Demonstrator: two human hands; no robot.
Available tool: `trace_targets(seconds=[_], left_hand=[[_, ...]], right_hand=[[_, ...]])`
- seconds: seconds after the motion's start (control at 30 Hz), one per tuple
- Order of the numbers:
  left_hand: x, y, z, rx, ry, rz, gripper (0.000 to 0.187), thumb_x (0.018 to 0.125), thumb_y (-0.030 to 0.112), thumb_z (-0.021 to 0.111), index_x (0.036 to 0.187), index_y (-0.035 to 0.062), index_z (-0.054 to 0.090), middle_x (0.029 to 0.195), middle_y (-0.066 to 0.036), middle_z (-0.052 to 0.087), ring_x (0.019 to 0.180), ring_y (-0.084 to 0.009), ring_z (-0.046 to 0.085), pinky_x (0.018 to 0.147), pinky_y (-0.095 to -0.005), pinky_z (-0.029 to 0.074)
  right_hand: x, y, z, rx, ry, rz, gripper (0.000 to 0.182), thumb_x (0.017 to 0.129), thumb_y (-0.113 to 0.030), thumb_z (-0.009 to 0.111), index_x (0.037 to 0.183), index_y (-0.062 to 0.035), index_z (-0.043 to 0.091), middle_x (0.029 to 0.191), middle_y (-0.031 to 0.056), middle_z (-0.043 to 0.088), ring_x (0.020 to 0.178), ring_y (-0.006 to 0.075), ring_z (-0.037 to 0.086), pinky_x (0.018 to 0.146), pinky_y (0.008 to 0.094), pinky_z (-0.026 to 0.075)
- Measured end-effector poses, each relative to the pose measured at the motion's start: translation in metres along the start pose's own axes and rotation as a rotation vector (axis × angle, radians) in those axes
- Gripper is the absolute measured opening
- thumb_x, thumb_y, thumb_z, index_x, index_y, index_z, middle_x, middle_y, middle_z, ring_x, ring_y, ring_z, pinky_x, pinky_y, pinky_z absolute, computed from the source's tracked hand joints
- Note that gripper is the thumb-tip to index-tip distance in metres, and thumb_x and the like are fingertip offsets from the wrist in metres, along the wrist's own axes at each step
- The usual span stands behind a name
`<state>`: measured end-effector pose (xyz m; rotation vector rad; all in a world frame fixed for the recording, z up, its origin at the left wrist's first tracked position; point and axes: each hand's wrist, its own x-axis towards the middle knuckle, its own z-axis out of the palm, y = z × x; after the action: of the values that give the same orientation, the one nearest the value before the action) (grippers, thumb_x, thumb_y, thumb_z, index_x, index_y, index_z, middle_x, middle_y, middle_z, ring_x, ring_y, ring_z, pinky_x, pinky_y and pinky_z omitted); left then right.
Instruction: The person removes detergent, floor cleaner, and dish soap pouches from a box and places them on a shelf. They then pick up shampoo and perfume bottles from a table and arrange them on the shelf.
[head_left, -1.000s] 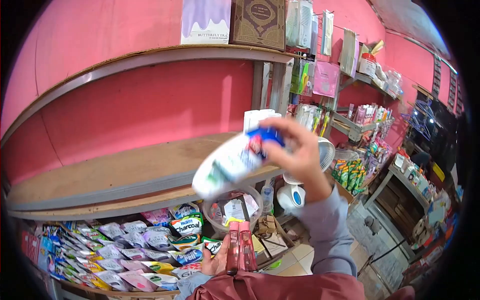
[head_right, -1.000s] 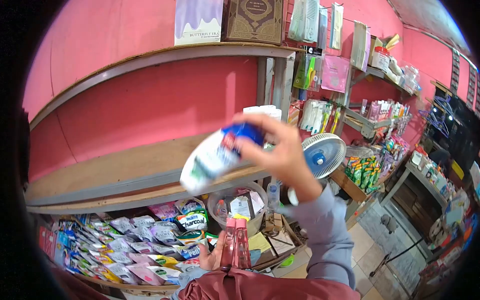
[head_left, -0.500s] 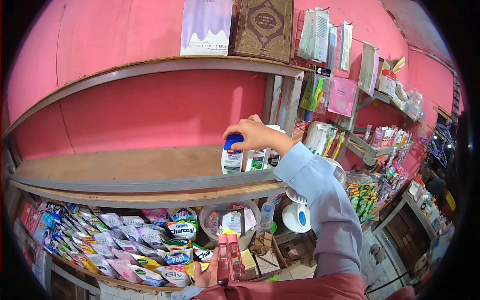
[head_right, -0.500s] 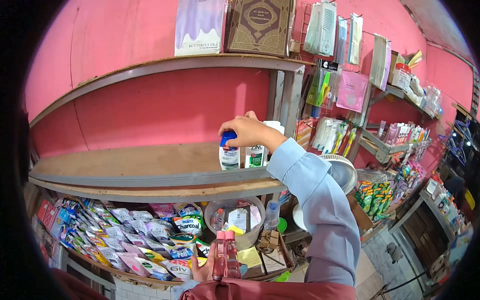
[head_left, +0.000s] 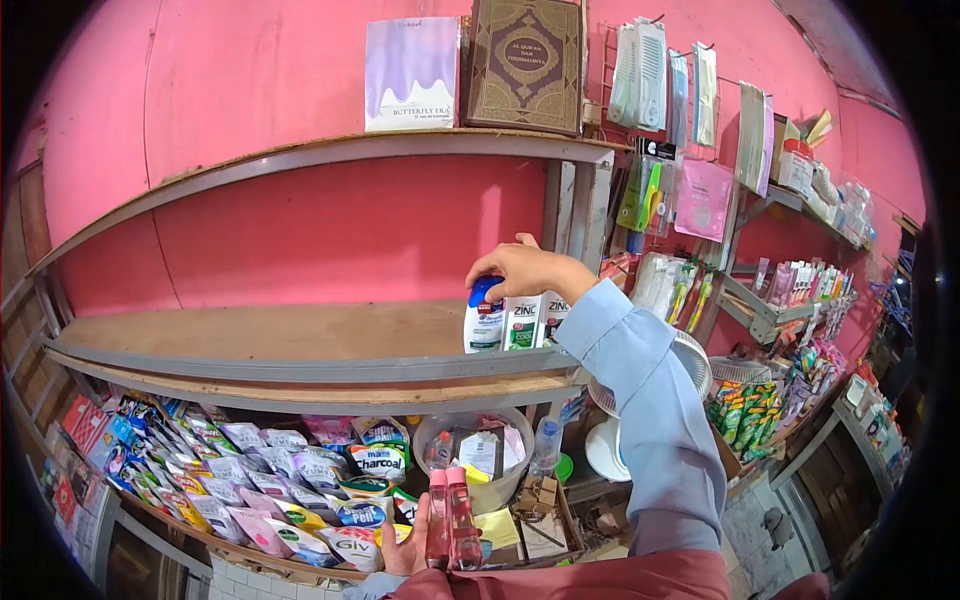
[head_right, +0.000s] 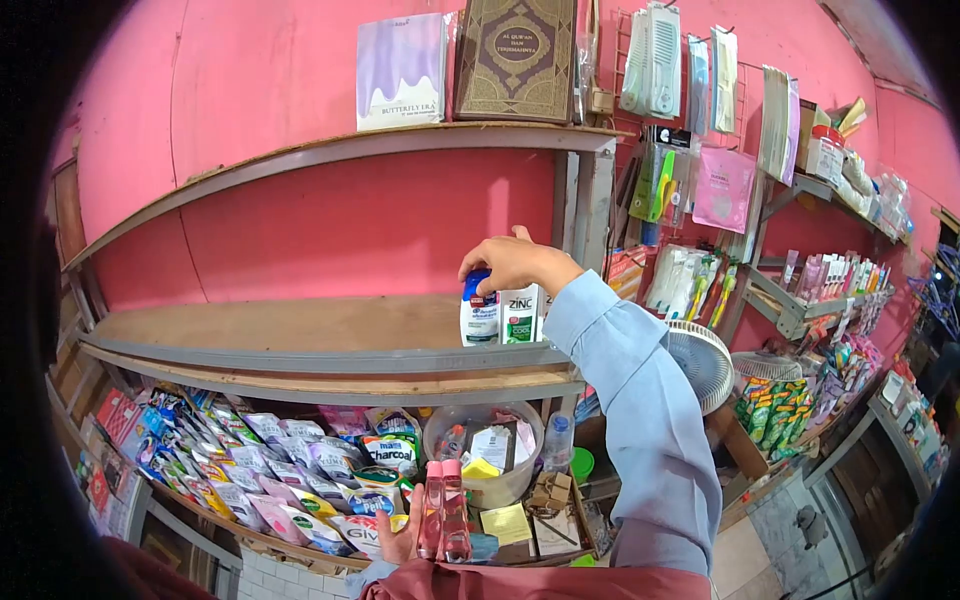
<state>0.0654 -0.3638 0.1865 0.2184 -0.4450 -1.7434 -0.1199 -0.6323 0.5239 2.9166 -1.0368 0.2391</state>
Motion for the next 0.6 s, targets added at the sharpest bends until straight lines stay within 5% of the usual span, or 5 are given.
trace_targets(seconds=[0.23, 0.37, 0.5, 0.57, 0.6], left_hand=[[0.002, 0.0, 0.004, 0.034, -0.063, 0.037, 0.097, 0.073, 0.069, 0.056, 0.147, 0.0187, 0.017, 0.148, -0.008, 0.024, 0.133, -0.0293, 0.03, 0.109, -0.0475, 0.024], [-0.001, 0.004, 0.007, -0.034, -0.096, 0.044, 0.094, 0.075, 0.068, 0.054, 0.146, 0.0188, 0.017, 0.148, -0.012, 0.025, 0.132, -0.034, 0.03, 0.105, -0.054, 0.027], [-0.005, 0.006, 0.011, 0.018, -0.135, 0.02, 0.096, 0.072, 0.073, 0.053, 0.145, 0.0222, 0.02, 0.147, -0.017, 0.024, 0.131, -0.041, 0.029, 0.101, -0.0614, 0.027], [-0.009, 0.003, 0.014, -0.476, -0.233, -0.097, 0.094, 0.072, 0.073, 0.053, 0.146, 0.0261, 0.018, 0.147, -0.015, 0.024, 0.132, -0.0373, 0.028, 0.105, -0.0556, 0.025], [-0.009, 0.008, 0.014, -0.061, -0.274, -0.112, 0.098, 0.072, 0.072, 0.054, 0.147, 0.0228, 0.015, 0.149, -0.012, 0.021, 0.134, -0.0318, 0.028, 0.108, -0.0499, 0.024]], right_hand=[[-0.01, -0.014, -0.002, -0.056, 0.124, 0.068, 0.035, 0.074, -0.023, 0.07, 0.108, -0.0188, 0.065, 0.105, 0.0053, 0.065, 0.104, 0.0199, 0.058, 0.099, 0.0512, 0.02], [-0.041, -0.059, -0.001, 0.075, 0.598, -0.281, 0.034, 0.076, -0.021, 0.069, 0.107, -0.0104, 0.064, 0.104, 0.0064, 0.065, 0.094, 0.0214, 0.061, 0.089, 0.0385, 0.039], [-0.088, -0.114, 0.059, 0.444, 0.064, -0.218, 0.038, 0.081, -0.03, 0.068, 0.111, -0.0082, 0.062, 0.096, 0.0072, 0.065, 0.075, 0.0151, 0.061, 0.065, 0.0282, 0.049], [-0.099, -0.118, 0.102, 0.473, -0.015, -0.247, 0.044, 0.083, -0.039, 0.063, 0.114, -0.0076, 0.059, 0.1, 0.012, 0.064, 0.071, 0.02, 0.062, 0.066, 0.0322, 0.049], [-0.101, -0.118, 0.115, 0.495, -0.061, -0.213, 0.043, 0.084, -0.038, 0.062, 0.115, -0.0074, 0.058, 0.1, 0.0117, 0.064, 0.072, 0.0191, 0.062, 0.066, 0.0316, 0.049]])
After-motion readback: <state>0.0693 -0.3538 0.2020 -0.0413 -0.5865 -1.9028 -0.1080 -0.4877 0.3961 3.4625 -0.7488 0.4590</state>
